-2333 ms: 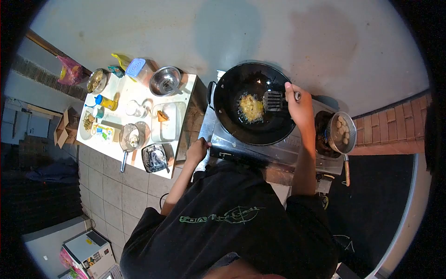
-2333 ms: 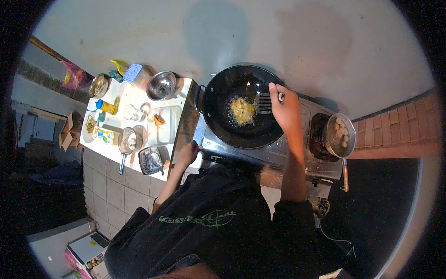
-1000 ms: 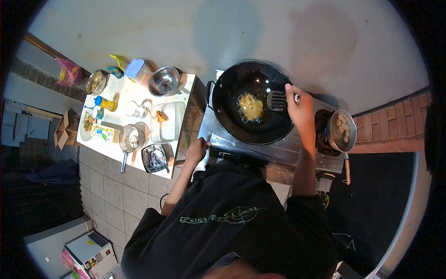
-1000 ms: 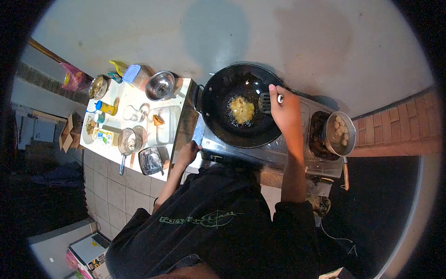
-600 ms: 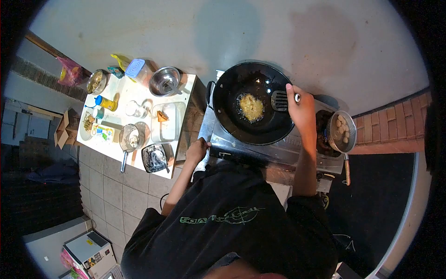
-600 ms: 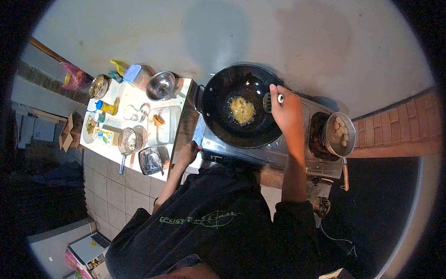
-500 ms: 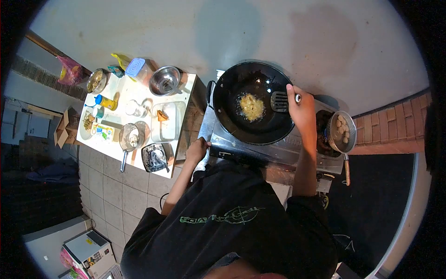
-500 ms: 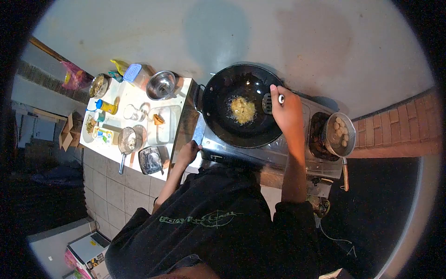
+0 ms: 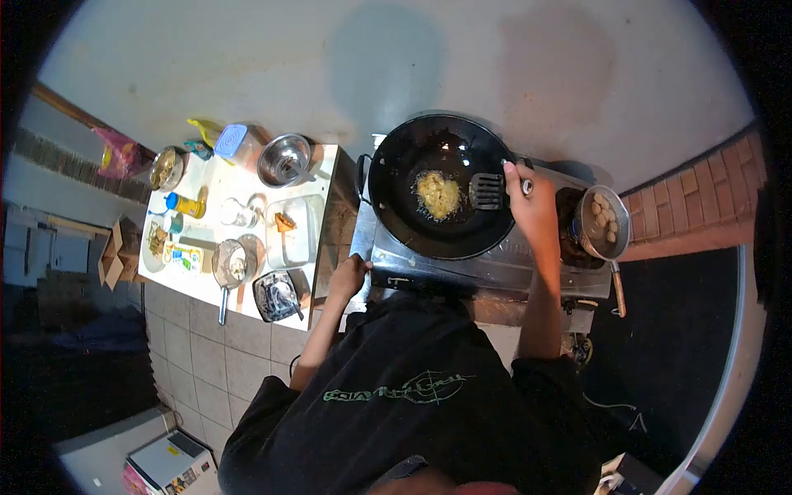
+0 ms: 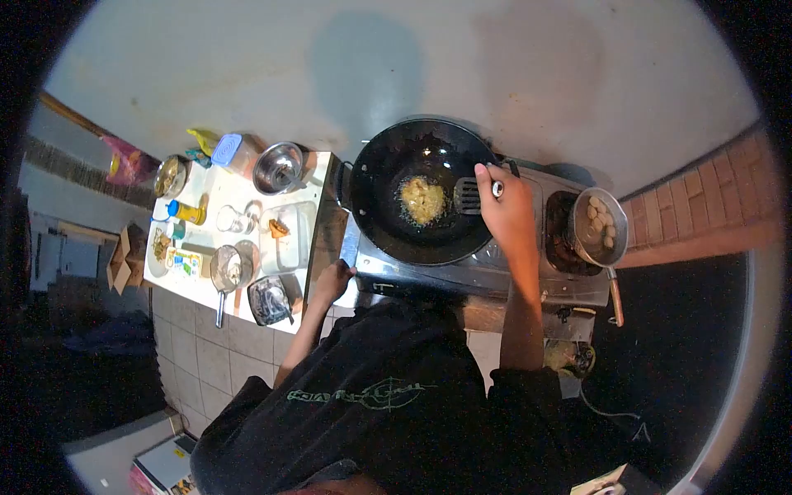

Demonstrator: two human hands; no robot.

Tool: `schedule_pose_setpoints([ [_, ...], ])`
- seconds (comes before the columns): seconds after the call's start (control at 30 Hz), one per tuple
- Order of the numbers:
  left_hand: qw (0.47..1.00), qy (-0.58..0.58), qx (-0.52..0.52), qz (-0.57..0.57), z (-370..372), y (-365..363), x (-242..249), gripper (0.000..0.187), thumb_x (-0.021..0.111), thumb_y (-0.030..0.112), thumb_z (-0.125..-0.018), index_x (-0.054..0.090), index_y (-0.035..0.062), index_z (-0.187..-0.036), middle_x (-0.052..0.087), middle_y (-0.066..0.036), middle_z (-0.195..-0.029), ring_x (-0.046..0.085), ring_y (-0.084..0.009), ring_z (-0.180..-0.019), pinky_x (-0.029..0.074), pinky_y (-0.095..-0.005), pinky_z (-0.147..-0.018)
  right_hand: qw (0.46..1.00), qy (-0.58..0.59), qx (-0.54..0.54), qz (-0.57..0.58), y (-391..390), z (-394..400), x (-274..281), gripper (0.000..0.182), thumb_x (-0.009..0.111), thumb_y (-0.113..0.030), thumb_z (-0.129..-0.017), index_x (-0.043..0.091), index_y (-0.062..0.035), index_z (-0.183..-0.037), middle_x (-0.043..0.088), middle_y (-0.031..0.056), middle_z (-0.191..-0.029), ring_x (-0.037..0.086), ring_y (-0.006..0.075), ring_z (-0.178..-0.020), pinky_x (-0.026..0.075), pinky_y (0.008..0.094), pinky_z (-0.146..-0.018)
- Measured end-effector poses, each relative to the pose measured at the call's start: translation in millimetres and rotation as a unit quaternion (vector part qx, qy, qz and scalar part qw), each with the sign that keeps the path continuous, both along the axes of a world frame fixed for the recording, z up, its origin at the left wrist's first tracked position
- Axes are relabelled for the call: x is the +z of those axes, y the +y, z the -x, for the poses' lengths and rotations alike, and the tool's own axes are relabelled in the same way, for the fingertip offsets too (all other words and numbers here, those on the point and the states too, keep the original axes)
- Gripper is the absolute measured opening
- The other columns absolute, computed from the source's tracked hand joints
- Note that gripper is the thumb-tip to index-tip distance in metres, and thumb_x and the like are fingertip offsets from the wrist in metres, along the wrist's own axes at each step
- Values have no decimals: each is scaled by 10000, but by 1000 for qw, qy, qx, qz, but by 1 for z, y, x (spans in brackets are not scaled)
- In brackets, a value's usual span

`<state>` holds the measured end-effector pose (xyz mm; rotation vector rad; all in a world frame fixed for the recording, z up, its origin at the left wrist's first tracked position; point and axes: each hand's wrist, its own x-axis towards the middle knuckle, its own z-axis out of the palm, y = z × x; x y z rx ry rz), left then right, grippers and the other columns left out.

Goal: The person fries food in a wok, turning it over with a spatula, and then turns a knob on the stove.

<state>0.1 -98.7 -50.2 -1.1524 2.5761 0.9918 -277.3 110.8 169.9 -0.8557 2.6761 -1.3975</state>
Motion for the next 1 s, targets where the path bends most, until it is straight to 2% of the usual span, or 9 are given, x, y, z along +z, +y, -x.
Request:
schedule_pose_setpoints([
  [0.1, 1000, -13, -25, -6, 0, -6, 1, 410, 586, 413, -916, 622, 12, -993, 663, -263, -964, 619, -446, -977, 482, -530, -801, 999, 3, 10, 45, 11, -2, -1, 353, 590, -248, -962, 557, 48, -771, 439, 141, -579, 425, 144, -531, 361, 328, -538],
  [0.2, 999, -9, -46, -9, -4, -10, -11, 444, 566, 436, -925, 620, -2, -982, 658, -277, -958, 615, -454, -978, 480, -530, -805, 995, -33, -13, 92, 18, -13, 0, 360, 577, -247, -972, 566, 34, -748, 421, 79, -567, 400, 95, -554, 347, 306, -533],
  [0.3, 997, 2, -72, -6, -6, -12, -14, 481, 539, 458, -934, 615, -15, -974, 650, -294, -941, 612, -470, -956, 475, -538, -791, 984, -17, -36, 176, 27, -15, -20, 372, 574, -262, -976, 586, 21, -735, 479, 45, -592, 419, 93, -586, 356, 292, -554],
  [0.33, 997, 6, -73, -3, -6, -12, -11, 484, 531, 460, -938, 612, -15, -970, 648, -295, -924, 610, -477, -938, 472, -544, -775, 979, -128, -67, 144, 36, -20, -21, 384, 571, -280, -980, 595, 19, -740, 523, 28, -634, 448, 89, -639, 372, 278, -592],
  [0.5, 994, 18, -100, 35, -5, -12, -9, 435, 534, 425, -947, 603, -4, -924, 643, -287, -882, 609, -483, -883, 462, -550, -722, 957, -144, -99, 231, 42, -48, -39, 370, 564, -297, -986, 606, -3, -765, 490, -26, -644, 414, 46, -607, 330, 239, -548],
  [0.6, 995, 11, -101, 3, -4, -20, -12, 440, 556, 430, -933, 614, -6, -927, 647, -287, -882, 616, -474, -894, 465, -538, -738, 930, -238, -87, 267, 42, -63, -47, 341, 555, -296, -997, 601, -33, -785, 443, -57, -604, 386, 19, -560, 295, 212, -502],
  [0.77, 992, 1, -129, 1, -3, -24, -8, 453, 543, 421, -946, 630, -23, -981, 650, -309, -915, 627, -471, -915, 478, -534, -766, 908, -257, -82, 320, 44, -77, -57, 339, 530, -328, -1008, 588, -38, -841, 435, -31, -570, 400, 45, -488, 303, 209, -467],
  [0.9, 998, 43, -35, 27, -9, 7, 10, 355, 556, 346, -951, 618, 2, -1014, 664, -284, -865, 643, -454, -870, 487, -523, -740, 886, -291, -45, 359, 48, -72, -70, 316, 551, -307, -1000, 606, -46, -830, 446, -48, -552, 418, 29, -481, 300, 195, -439],
  [1.0, 998, 64, -3, 29, -20, 24, 7, 231, 550, 261, -944, 600, 45, -1006, 668, -262, -848, 647, -443, -847, 492, -512, -710, 880, -296, -34, 369, 49, -67, -64, 318, 548, -303, -1001, 603, -34, -841, 522, -25, -652, 439, 29, -502, 336, 192, -450],
])
